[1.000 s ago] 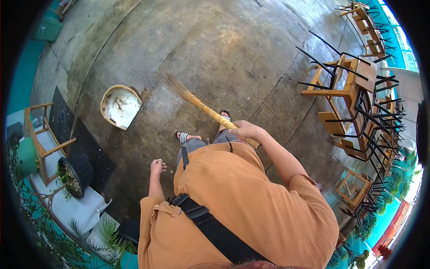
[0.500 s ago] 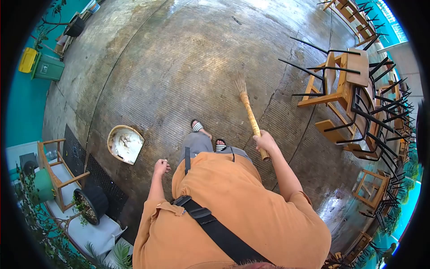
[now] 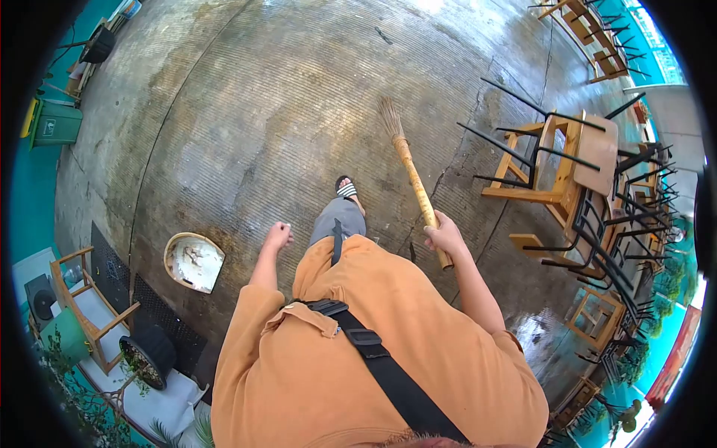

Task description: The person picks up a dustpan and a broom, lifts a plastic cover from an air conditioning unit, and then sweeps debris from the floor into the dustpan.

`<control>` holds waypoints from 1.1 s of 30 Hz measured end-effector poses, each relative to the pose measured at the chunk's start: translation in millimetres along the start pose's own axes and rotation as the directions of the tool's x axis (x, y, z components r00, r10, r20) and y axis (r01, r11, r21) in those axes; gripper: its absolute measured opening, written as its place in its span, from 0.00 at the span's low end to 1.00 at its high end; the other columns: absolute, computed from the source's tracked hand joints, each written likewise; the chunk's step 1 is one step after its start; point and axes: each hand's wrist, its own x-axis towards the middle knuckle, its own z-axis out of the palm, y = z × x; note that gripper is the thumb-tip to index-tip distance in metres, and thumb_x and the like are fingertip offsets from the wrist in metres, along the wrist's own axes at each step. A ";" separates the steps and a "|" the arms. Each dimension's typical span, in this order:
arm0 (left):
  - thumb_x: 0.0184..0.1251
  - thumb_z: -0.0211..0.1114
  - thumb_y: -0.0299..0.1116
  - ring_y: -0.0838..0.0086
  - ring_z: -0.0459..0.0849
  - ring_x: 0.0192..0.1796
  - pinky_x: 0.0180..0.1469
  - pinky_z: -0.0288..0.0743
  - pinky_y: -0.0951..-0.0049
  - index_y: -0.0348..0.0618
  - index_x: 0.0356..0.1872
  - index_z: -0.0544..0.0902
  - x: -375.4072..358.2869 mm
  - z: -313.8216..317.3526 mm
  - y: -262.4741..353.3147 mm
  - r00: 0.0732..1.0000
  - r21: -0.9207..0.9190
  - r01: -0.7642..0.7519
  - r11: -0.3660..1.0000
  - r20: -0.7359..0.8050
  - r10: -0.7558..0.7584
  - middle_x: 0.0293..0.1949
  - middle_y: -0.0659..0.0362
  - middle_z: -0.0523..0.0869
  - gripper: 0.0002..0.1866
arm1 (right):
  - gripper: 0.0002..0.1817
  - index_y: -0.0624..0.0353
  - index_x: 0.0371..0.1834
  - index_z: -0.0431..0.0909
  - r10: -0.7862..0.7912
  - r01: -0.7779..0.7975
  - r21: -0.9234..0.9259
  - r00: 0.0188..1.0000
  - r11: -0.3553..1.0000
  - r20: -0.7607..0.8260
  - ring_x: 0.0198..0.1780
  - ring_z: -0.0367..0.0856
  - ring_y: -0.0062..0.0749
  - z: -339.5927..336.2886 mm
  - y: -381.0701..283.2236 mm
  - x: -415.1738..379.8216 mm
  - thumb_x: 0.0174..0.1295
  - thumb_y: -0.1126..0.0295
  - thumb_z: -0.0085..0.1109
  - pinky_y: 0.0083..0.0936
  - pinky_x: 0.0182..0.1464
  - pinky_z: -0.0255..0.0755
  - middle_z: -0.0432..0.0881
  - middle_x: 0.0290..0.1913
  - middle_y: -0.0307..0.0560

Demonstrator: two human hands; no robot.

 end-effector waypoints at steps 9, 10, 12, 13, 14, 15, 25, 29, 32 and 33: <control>0.69 0.54 0.39 0.76 0.81 0.26 0.24 0.75 0.76 0.41 0.39 0.74 73.1 -23.7 135.9 0.995 -0.167 -0.091 0.982 -0.054 0.083 0.29 0.57 0.81 0.11 | 0.38 0.64 0.70 0.45 0.164 -0.158 -0.078 0.983 0.984 0.076 0.18 0.77 0.26 -91.4 -131.9 171.0 0.58 0.71 0.52 0.24 0.18 0.72 0.79 0.30 0.51; 0.69 0.53 0.39 0.76 0.81 0.25 0.23 0.75 0.75 0.41 0.40 0.74 79.3 -27.8 129.7 0.997 -0.207 -0.057 0.977 -0.071 0.043 0.29 0.57 0.81 0.11 | 0.35 0.62 0.69 0.51 0.122 -0.117 -0.078 0.991 0.990 0.056 0.17 0.76 0.26 -104.1 -140.3 189.9 0.58 0.71 0.53 0.24 0.17 0.71 0.78 0.29 0.49; 0.69 0.53 0.39 0.75 0.82 0.25 0.22 0.75 0.75 0.40 0.41 0.73 75.1 -34.3 131.1 0.993 -0.248 0.007 0.969 -0.111 -0.036 0.29 0.57 0.81 0.12 | 0.35 0.58 0.69 0.52 0.044 -0.051 -0.197 0.998 0.979 -0.039 0.16 0.75 0.26 -127.4 -163.7 213.1 0.58 0.69 0.54 0.24 0.17 0.72 0.79 0.28 0.49; 0.69 0.53 0.39 0.74 0.82 0.24 0.21 0.75 0.75 0.40 0.41 0.73 68.1 -36.7 132.3 0.987 -0.249 0.052 0.967 -0.132 -0.088 0.29 0.57 0.81 0.12 | 0.35 0.58 0.69 0.52 0.042 -0.048 -0.207 0.999 0.977 -0.031 0.16 0.75 0.26 -137.6 -175.8 224.5 0.58 0.69 0.54 0.24 0.17 0.72 0.79 0.28 0.49; 0.69 0.53 0.38 0.74 0.82 0.24 0.21 0.75 0.75 0.40 0.42 0.73 67.3 -39.3 125.4 0.980 -0.258 0.094 0.962 -0.145 -0.135 0.28 0.57 0.80 0.12 | 0.35 0.57 0.70 0.52 -0.010 -0.019 -0.280 0.995 0.960 -0.101 0.15 0.74 0.25 -147.1 -187.9 232.7 0.58 0.69 0.54 0.24 0.16 0.70 0.78 0.26 0.47; 0.69 0.52 0.38 0.74 0.82 0.24 0.20 0.75 0.75 0.40 0.42 0.72 66.9 -39.5 121.7 0.970 -0.272 0.136 0.953 -0.158 -0.183 0.28 0.57 0.80 0.11 | 0.35 0.57 0.70 0.52 -0.071 0.009 -0.357 0.984 0.934 -0.162 0.14 0.72 0.24 -157.8 -198.2 246.0 0.58 0.69 0.54 0.23 0.15 0.69 0.76 0.24 0.46; 0.70 0.51 0.37 0.75 0.81 0.24 0.21 0.74 0.74 0.40 0.42 0.73 6.9 93.6 200.7 0.766 -0.650 0.264 0.713 -0.308 -0.565 0.27 0.58 0.80 0.11 | 0.33 0.60 0.69 0.54 -0.142 0.055 -0.773 0.989 0.632 -0.046 0.26 0.82 0.38 -329.1 -358.4 595.5 0.60 0.63 0.47 0.32 0.30 0.76 0.82 0.35 0.57; 0.69 0.52 0.37 0.75 0.82 0.26 0.24 0.75 0.75 0.38 0.42 0.73 8.0 168.4 287.0 0.849 -0.518 0.330 0.789 -0.203 -0.488 0.29 0.57 0.81 0.12 | 0.32 0.56 0.69 0.54 -0.017 -0.005 -0.898 1.000 0.439 -0.014 0.38 0.84 0.46 -338.4 -395.3 660.6 0.60 0.61 0.46 0.39 0.41 0.76 0.82 0.39 0.61; 0.69 0.52 0.38 0.75 0.82 0.28 0.25 0.76 0.76 0.38 0.42 0.73 11.1 197.6 314.9 0.868 -0.495 0.343 0.798 -0.156 -0.471 0.30 0.57 0.81 0.12 | 0.32 0.54 0.69 0.54 -0.064 0.207 -0.922 0.978 0.327 0.197 0.44 0.81 0.52 -354.3 -353.5 655.4 0.61 0.60 0.46 0.43 0.48 0.73 0.80 0.42 0.65; 0.69 0.53 0.38 0.75 0.83 0.29 0.26 0.76 0.76 0.38 0.42 0.74 17.9 204.0 322.9 0.878 -0.508 0.325 0.797 -0.152 -0.455 0.30 0.57 0.82 0.12 | 0.32 0.54 0.69 0.55 -0.084 0.293 -0.911 0.956 0.290 0.281 0.46 0.79 0.55 -367.8 -366.0 628.6 0.61 0.59 0.47 0.44 0.50 0.71 0.79 0.43 0.66</control>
